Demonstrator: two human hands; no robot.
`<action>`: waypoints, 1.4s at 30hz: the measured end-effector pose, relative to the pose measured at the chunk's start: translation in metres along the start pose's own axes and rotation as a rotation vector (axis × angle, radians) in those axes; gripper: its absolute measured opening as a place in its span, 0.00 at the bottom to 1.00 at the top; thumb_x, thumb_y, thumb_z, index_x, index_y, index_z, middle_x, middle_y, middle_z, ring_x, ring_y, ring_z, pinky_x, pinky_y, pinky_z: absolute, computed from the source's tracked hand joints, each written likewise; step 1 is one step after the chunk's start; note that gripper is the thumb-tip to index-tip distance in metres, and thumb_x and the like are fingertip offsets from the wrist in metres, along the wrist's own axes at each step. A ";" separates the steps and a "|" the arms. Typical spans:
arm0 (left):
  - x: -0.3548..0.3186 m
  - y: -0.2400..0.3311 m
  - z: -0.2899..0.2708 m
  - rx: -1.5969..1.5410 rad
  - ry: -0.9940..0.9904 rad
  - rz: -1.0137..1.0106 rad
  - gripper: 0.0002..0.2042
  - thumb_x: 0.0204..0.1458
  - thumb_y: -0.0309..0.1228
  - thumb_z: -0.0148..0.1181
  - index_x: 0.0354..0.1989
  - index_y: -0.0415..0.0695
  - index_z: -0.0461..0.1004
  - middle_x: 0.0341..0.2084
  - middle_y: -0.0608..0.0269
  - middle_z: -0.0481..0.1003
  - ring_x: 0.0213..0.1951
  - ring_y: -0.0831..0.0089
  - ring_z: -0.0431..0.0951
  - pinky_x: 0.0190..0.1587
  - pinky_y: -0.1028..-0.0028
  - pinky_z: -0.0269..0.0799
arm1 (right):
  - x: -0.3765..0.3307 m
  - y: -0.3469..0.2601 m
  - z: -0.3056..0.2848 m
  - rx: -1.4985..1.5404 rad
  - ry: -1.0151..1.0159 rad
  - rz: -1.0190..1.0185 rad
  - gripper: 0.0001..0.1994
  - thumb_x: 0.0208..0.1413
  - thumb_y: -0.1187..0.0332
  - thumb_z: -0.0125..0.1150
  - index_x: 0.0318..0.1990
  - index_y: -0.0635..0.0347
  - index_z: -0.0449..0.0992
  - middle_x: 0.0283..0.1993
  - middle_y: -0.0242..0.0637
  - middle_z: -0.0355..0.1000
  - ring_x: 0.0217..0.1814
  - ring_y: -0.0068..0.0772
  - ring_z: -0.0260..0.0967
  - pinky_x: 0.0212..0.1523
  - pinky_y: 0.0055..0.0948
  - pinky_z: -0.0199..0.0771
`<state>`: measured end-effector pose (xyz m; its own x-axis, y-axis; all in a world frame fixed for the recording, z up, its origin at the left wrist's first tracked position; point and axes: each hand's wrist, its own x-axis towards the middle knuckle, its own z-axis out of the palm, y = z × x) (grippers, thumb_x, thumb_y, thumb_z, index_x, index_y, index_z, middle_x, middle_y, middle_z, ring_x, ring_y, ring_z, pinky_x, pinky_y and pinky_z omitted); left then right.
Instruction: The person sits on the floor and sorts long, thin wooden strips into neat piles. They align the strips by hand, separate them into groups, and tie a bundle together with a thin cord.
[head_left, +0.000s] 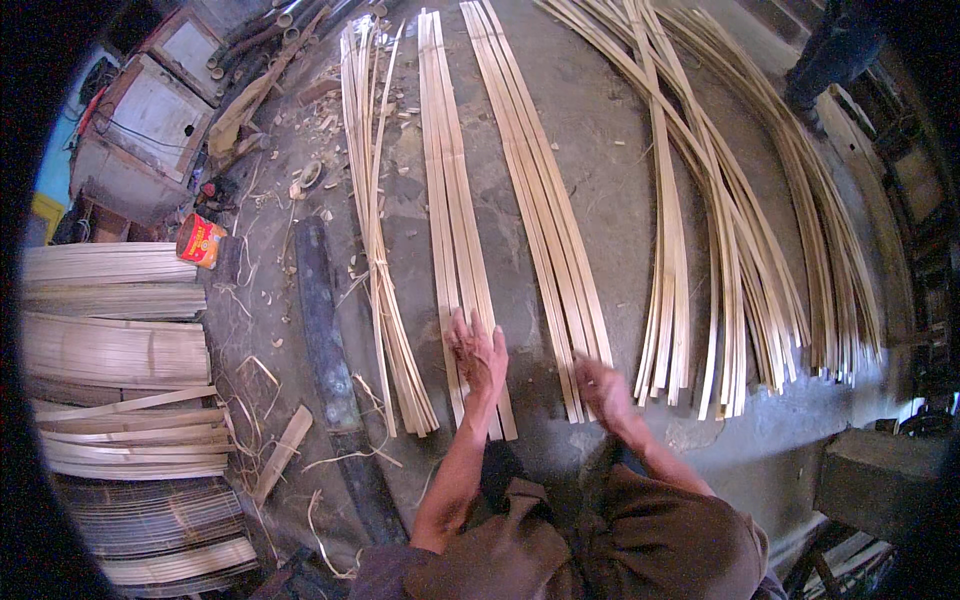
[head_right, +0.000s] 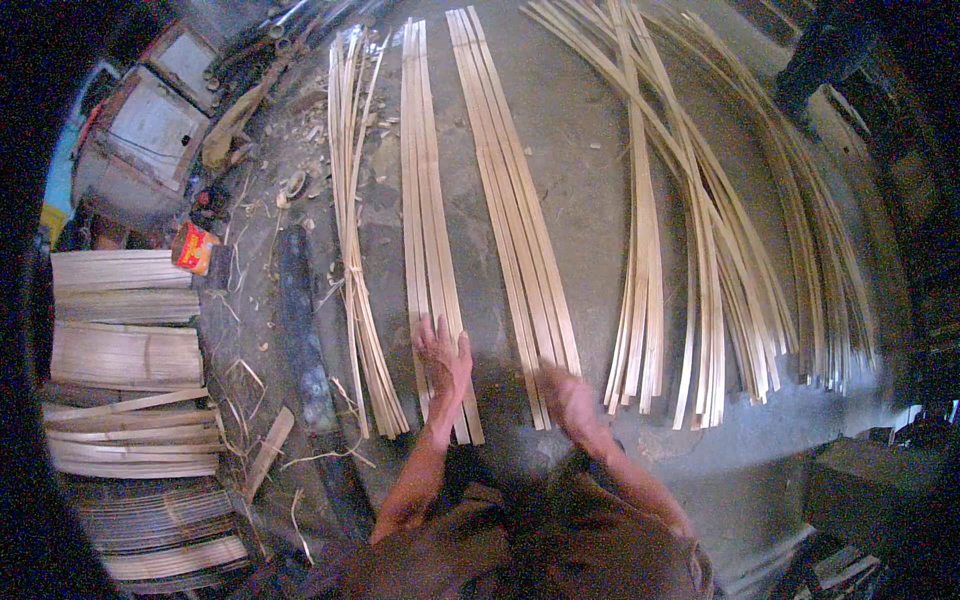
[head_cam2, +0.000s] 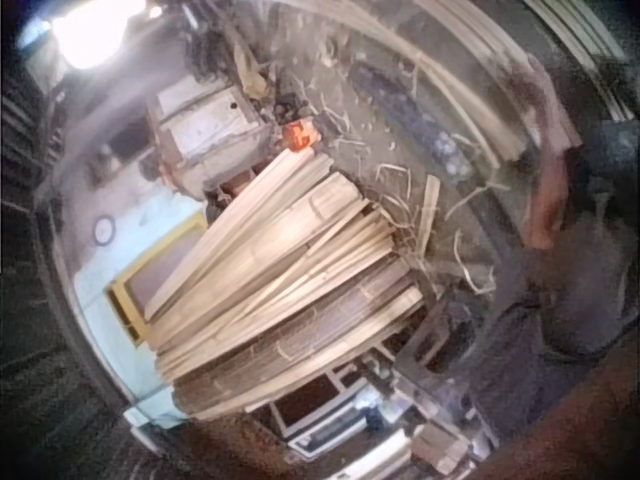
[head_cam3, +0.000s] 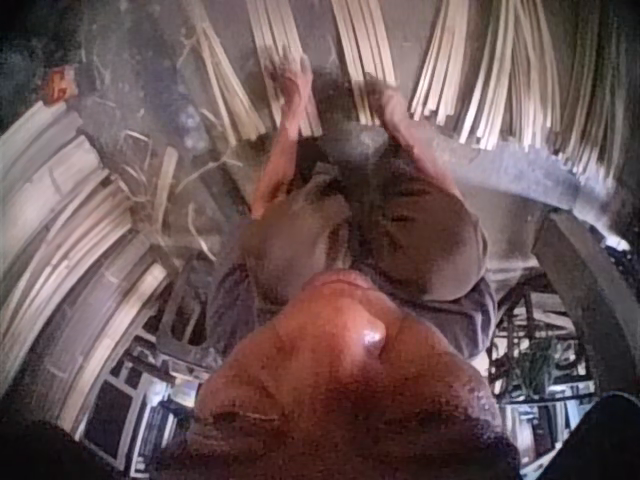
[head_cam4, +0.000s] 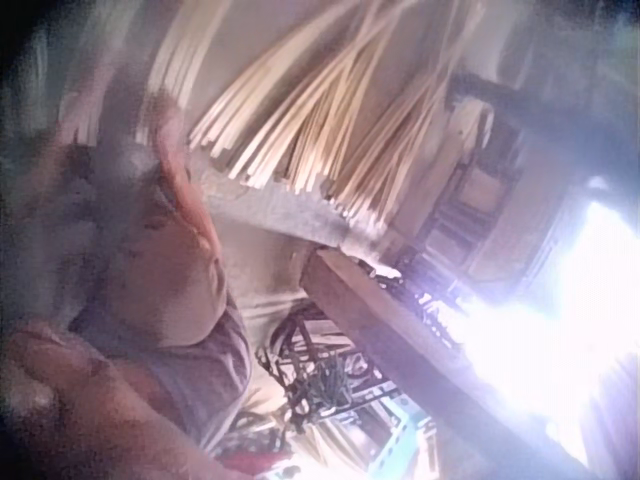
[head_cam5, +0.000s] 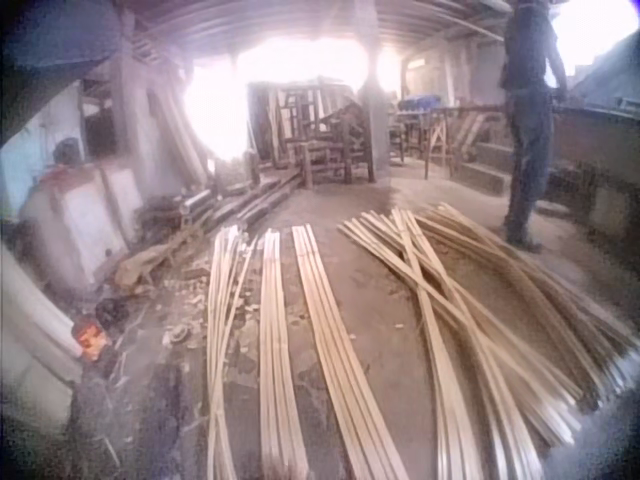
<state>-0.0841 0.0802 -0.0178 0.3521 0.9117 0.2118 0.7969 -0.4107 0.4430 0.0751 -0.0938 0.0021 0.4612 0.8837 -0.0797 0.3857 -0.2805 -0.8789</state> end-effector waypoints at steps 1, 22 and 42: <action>0.001 -0.002 -0.005 0.044 -0.009 0.009 0.27 0.54 0.36 0.57 0.59 0.33 0.63 0.64 0.37 0.54 0.67 0.44 0.51 0.68 0.48 0.42 | -0.004 0.006 0.019 0.065 -0.051 -0.021 0.14 0.60 0.64 0.55 0.50 0.61 0.75 0.42 0.52 0.76 0.37 0.50 0.76 0.35 0.37 0.77; 0.004 0.002 -0.005 0.043 0.054 0.045 0.25 0.51 0.36 0.59 0.57 0.38 0.67 0.62 0.40 0.58 0.66 0.45 0.52 0.67 0.46 0.41 | 0.015 -0.062 0.094 0.133 -0.364 0.203 0.21 0.58 0.55 0.54 0.44 0.68 0.74 0.36 0.53 0.76 0.38 0.44 0.77 0.38 0.40 0.73; 0.034 0.067 -0.003 -0.909 -0.122 -0.302 0.09 0.57 0.32 0.48 0.35 0.36 0.66 0.21 0.57 0.74 0.23 0.68 0.75 0.29 0.65 0.70 | -0.008 -0.060 0.063 0.130 0.116 0.001 0.25 0.64 0.64 0.52 0.67 0.57 0.59 0.29 0.49 0.71 0.30 0.31 0.67 0.32 0.30 0.69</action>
<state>-0.0204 0.0842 0.0214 0.2844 0.9544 -0.0908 0.1958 0.0349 0.9800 -0.0019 -0.0602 0.0263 0.5536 0.8322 -0.0322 0.2824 -0.2240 -0.9328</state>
